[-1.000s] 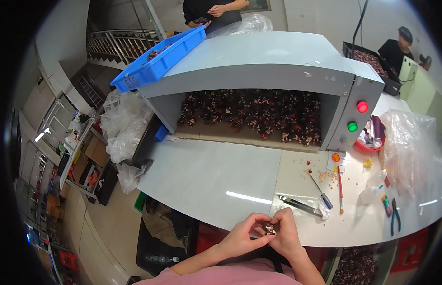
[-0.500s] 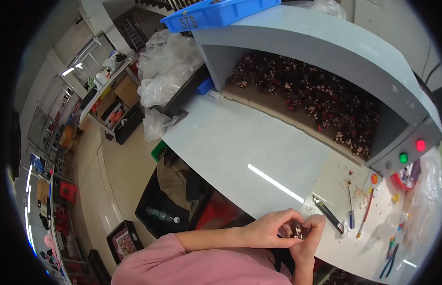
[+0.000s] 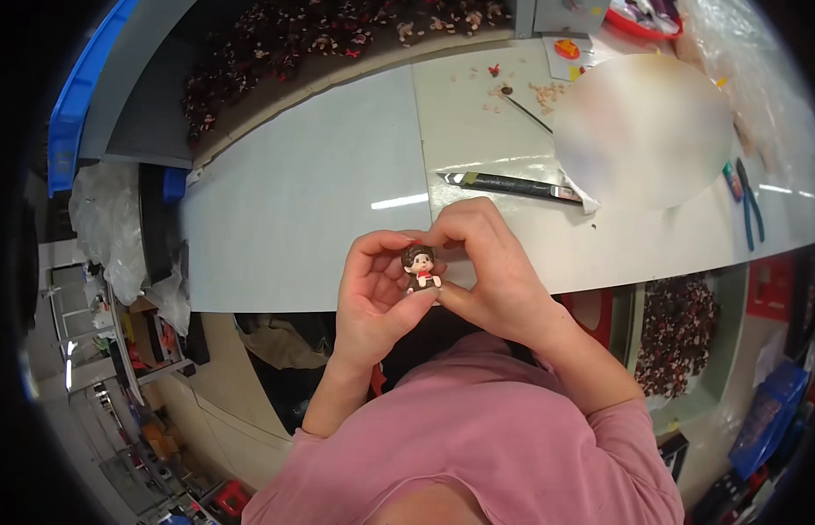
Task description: The person takes small figurines, applies glue from a bottle, and attaches hair accessories onto them by hand.
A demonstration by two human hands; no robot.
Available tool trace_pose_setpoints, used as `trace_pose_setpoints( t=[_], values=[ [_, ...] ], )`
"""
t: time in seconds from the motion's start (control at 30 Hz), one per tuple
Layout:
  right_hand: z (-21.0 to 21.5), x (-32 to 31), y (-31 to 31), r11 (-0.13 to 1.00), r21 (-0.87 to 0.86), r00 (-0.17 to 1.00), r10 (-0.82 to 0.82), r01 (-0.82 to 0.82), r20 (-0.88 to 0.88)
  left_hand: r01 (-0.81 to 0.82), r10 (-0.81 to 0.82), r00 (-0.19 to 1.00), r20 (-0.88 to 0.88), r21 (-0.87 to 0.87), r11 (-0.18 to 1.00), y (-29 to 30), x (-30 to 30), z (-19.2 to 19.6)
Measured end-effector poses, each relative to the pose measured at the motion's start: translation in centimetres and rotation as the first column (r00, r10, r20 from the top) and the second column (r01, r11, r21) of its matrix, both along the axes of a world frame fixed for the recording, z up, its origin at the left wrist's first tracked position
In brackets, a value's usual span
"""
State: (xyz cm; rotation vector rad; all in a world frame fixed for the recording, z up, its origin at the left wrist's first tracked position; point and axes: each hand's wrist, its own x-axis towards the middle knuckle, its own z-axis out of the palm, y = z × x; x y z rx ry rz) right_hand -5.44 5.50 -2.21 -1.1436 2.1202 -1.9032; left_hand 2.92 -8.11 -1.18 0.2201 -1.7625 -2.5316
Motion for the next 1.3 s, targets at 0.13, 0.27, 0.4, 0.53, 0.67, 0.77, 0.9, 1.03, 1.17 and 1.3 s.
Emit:
trace_pose_setpoints(
  t=[0.13, 0.27, 0.4, 0.53, 0.67, 0.77, 0.9, 1.03, 1.17, 1.3],
  values=[
    [-0.6, 0.4, 0.1, 1.0, -0.012, 0.999, 0.023, -0.023, 0.036, -0.013, 0.015, 0.998, -0.053, 0.034, 0.999, 0.0, 0.4, -0.5],
    [-0.5, 0.5, -0.3, 0.999, -0.04, 0.999, 0.023, -0.022, 0.044, -0.042, 0.045, 0.995, -0.092, 0.031, 0.999, 0.1, 0.6, -0.5],
    [-0.7, 0.3, -0.6, 0.999, -0.021, 0.999, 0.033, -0.034, -0.013, -0.029, 0.031, 0.99, -0.136, 0.022, 0.999, -0.3, 0.8, -1.1],
    [-1.5, 1.0, -1.9, 0.999, -0.022, 0.999, 0.034, -0.034, 0.022, -0.04, 0.041, 0.988, -0.152, 0.01, 0.999, -1.5, 1.1, -2.1],
    [-0.9, 0.6, -1.2, 0.998, -0.015, 0.998, 0.058, -0.058, 0.016, -0.054, 0.039, 0.981, -0.191, -0.072, 0.996, -0.8, 0.9, -1.6],
    [-0.3, 0.0, -0.4, 0.997, -0.021, 0.997, 0.076, -0.076, 0.025, -0.081, 0.065, 0.986, -0.155, -0.097, 0.992, 0.3, 0.6, -0.8],
    [-0.6, 0.2, -0.3, 0.997, -0.037, 0.992, 0.071, -0.067, 0.108, -0.075, 0.05, 0.986, -0.159, -0.155, 0.985, 0.3, 0.6, -0.9],
    [-0.6, -0.1, -0.4, 1.0, -0.005, 1.0, -0.005, 0.005, -0.015, -0.078, 0.043, 0.984, -0.171, -0.201, 0.976, 0.2, 0.5, -0.9],
    [-0.6, -0.1, -0.5, 0.999, -0.013, 0.999, -0.033, 0.033, -0.031, -0.056, 0.045, 0.99, -0.136, -0.079, 0.995, 0.0, 0.6, -1.0],
    [-0.4, -0.2, -0.3, 0.999, 0.001, 0.999, -0.032, 0.032, -0.025, -0.036, 0.029, 0.992, -0.121, -0.052, 0.998, -0.1, 0.4, -1.1]
  ],
)
